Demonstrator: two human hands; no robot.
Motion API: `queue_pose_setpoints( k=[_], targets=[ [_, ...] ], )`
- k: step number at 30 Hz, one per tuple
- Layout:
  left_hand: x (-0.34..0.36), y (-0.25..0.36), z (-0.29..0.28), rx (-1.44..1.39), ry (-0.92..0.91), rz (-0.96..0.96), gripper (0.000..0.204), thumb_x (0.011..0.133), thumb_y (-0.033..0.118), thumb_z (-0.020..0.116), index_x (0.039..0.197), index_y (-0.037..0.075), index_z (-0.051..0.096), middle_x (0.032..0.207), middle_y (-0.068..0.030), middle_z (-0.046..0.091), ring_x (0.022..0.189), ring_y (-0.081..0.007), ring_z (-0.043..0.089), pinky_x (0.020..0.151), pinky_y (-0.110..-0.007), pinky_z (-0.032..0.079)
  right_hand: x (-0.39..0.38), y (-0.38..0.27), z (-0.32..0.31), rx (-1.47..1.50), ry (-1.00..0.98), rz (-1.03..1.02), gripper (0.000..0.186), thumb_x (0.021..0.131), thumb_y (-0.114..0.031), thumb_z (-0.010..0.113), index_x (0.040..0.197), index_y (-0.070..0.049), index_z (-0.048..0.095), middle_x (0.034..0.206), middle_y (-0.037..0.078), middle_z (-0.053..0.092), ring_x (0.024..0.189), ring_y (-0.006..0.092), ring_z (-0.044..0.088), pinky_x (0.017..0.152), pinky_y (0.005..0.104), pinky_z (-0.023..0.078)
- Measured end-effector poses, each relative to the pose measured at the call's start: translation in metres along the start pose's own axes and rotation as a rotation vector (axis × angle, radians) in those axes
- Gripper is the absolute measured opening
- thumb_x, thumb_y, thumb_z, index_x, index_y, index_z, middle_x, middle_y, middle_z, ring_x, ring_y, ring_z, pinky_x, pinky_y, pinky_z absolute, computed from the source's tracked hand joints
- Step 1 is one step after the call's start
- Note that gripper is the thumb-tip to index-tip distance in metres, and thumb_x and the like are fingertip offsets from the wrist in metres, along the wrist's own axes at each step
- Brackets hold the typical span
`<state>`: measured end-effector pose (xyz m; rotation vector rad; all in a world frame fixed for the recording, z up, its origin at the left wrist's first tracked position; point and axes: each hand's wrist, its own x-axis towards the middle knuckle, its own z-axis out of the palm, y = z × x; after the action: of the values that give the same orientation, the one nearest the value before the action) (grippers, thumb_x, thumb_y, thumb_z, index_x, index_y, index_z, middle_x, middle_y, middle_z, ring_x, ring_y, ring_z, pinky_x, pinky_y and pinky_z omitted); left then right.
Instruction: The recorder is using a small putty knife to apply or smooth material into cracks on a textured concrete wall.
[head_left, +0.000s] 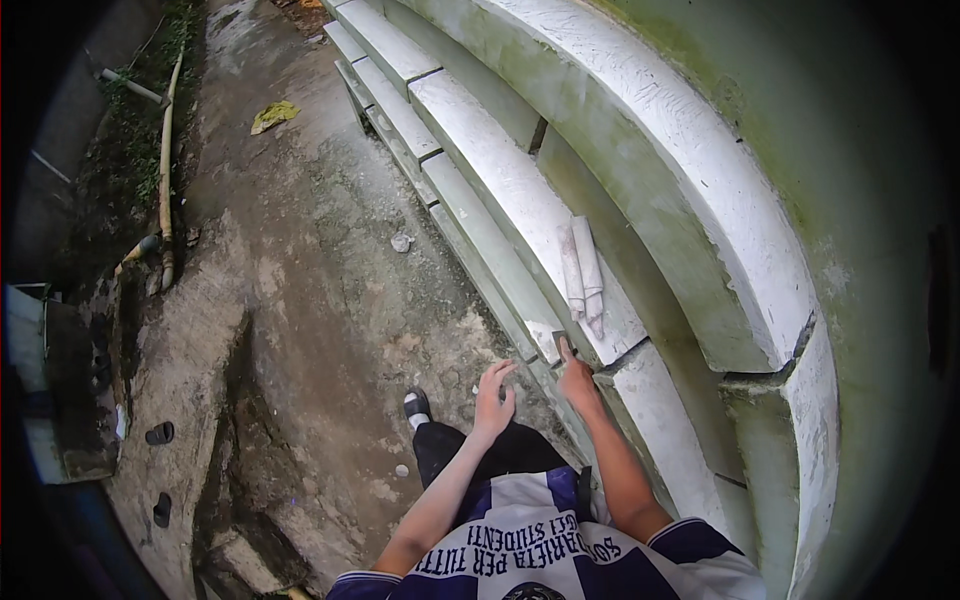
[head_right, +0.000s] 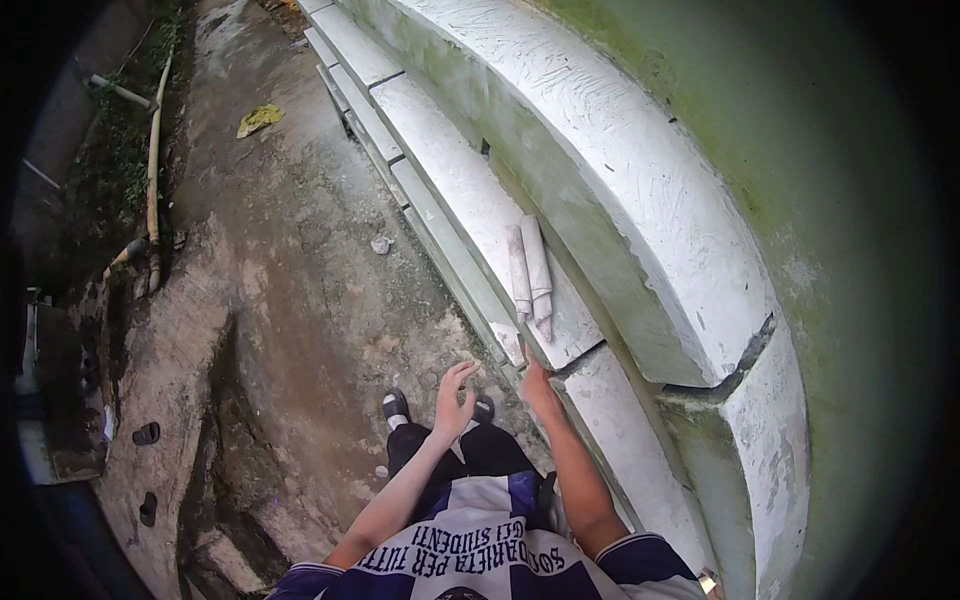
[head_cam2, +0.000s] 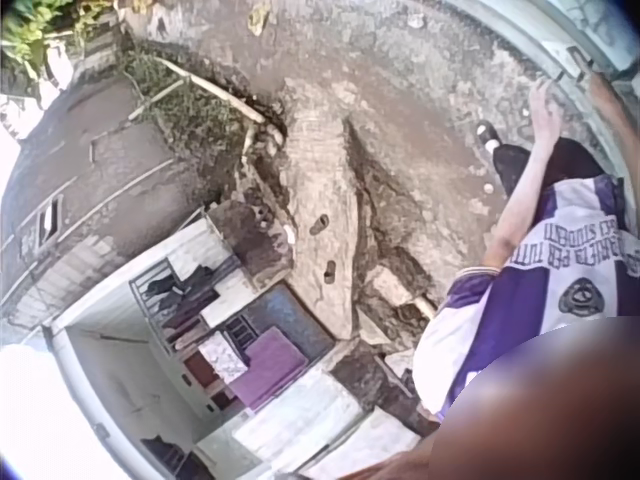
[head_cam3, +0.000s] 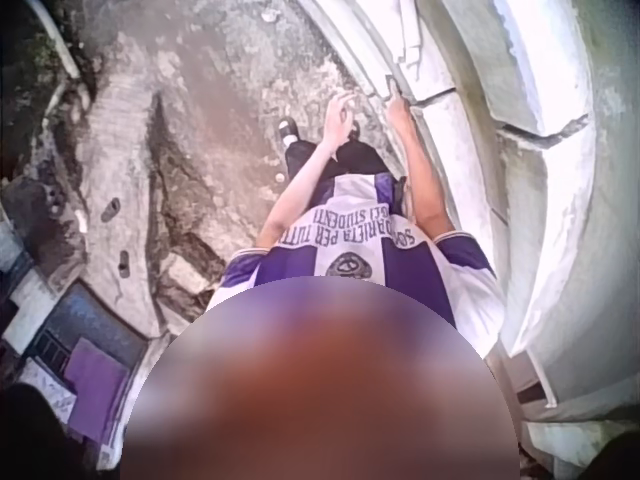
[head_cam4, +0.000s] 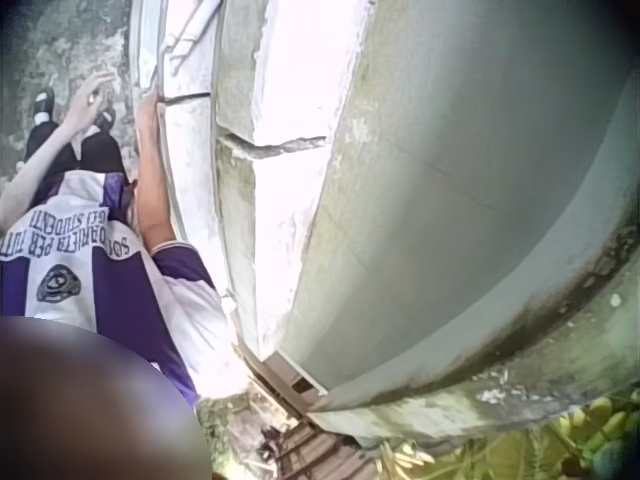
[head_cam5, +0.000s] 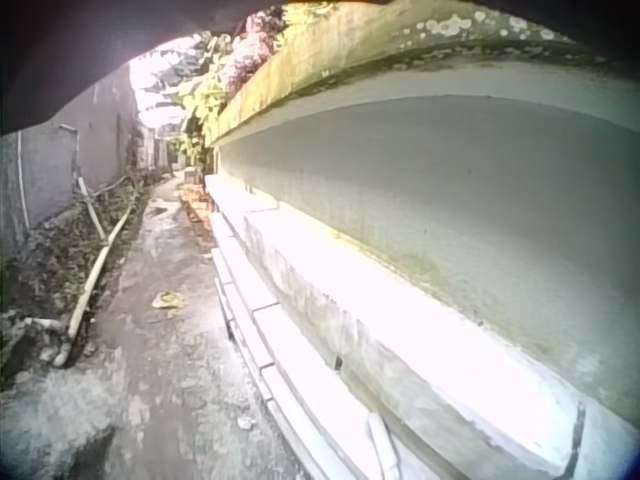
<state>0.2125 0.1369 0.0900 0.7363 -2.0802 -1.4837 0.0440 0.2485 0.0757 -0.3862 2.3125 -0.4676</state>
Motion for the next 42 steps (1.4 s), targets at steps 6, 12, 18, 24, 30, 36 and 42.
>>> queue_pose_setpoints(
  k=[6, 12, 18, 24, 30, 36, 42],
  targets=[
    [-0.009, -0.004, -0.005, -0.005, -0.001, -0.035, 0.048, 0.072, -0.004, 0.053, 0.118, 0.008, 0.055, 0.125, -0.013, 0.053, 0.122, -0.0319, 0.046, 0.104, -0.04, 0.034, 0.006, 0.029, 0.018, 0.142, 0.067, -0.203, 0.08, 0.072, 0.015, 0.045, 0.145, -0.015, 0.034, 0.142, 0.025, 0.037, 0.136, 0.0355, 0.029, 0.113, 0.0375, 0.022],
    [-0.006, -0.005, 0.009, 0.014, -0.059, 0.0, 0.049, 0.073, -0.006, 0.052, 0.119, 0.009, 0.055, 0.126, -0.0112, 0.053, 0.119, -0.0302, 0.049, 0.096, -0.037, 0.041, 0.051, 0.086, 0.034, 0.026, 0.326, -0.215, 0.08, 0.074, 0.013, 0.047, 0.147, -0.016, 0.028, 0.142, 0.026, 0.037, 0.135, 0.0375, 0.031, 0.112, 0.0382, 0.023],
    [-0.02, -0.008, 0.009, 0.018, -0.019, -0.041, 0.047, 0.073, -0.006, 0.054, 0.118, 0.008, 0.056, 0.124, -0.0124, 0.054, 0.116, -0.0298, 0.051, 0.096, -0.037, 0.041, 0.019, 0.043, 0.022, -0.029, 0.161, -0.061, 0.077, 0.077, 0.012, 0.044, 0.147, -0.016, 0.028, 0.142, 0.027, 0.036, 0.134, 0.039, 0.033, 0.111, 0.0395, 0.027],
    [-0.014, -0.02, 0.011, -0.107, -0.046, -0.138, 0.047, 0.073, -0.007, 0.053, 0.118, 0.005, 0.056, 0.119, -0.0141, 0.056, 0.108, -0.0285, 0.056, 0.095, -0.036, 0.042, 0.003, 0.04, 0.025, -0.055, 0.219, -0.211, 0.057, 0.086, 0.0, 0.04, 0.141, -0.01, 0.035, 0.139, 0.027, 0.04, 0.131, 0.0408, 0.036, 0.108, 0.0417, 0.03],
    [-0.003, -0.029, 0.006, -0.11, -0.014, -0.094, 0.047, 0.072, -0.008, 0.054, 0.117, 0.004, 0.056, 0.115, -0.0133, 0.057, 0.105, -0.0265, 0.057, 0.094, -0.035, 0.043, 0.019, 0.036, 0.02, -0.124, 0.347, -0.222, 0.074, 0.078, 0.009, 0.04, 0.147, -0.016, 0.029, 0.132, 0.031, 0.044, 0.124, 0.0418, 0.044, 0.104, 0.0426, 0.036],
    [-0.021, -0.038, -0.021, -0.066, 0.008, -0.123, 0.047, 0.073, -0.009, 0.053, 0.118, 0.005, 0.056, 0.113, -0.0125, 0.058, 0.106, -0.0256, 0.057, 0.094, -0.034, 0.043, 0.018, 0.031, 0.021, -0.075, 0.175, -0.092, 0.076, 0.075, 0.01, 0.043, 0.146, -0.014, 0.028, 0.131, 0.032, 0.045, 0.125, 0.0412, 0.043, 0.104, 0.0418, 0.036],
    [-0.023, -0.028, -0.01, -0.043, 0.017, -0.119, 0.048, 0.072, -0.007, 0.056, 0.118, 0.007, 0.055, 0.12, -0.013, 0.056, 0.113, -0.0279, 0.054, 0.097, -0.035, 0.042, 0.01, 0.031, 0.018, -0.028, 0.305, -0.269, 0.075, 0.075, 0.003, 0.051, 0.146, -0.011, 0.03, 0.129, 0.03, 0.048, 0.124, 0.0374, 0.046, 0.103, 0.0391, 0.036]
  ],
)
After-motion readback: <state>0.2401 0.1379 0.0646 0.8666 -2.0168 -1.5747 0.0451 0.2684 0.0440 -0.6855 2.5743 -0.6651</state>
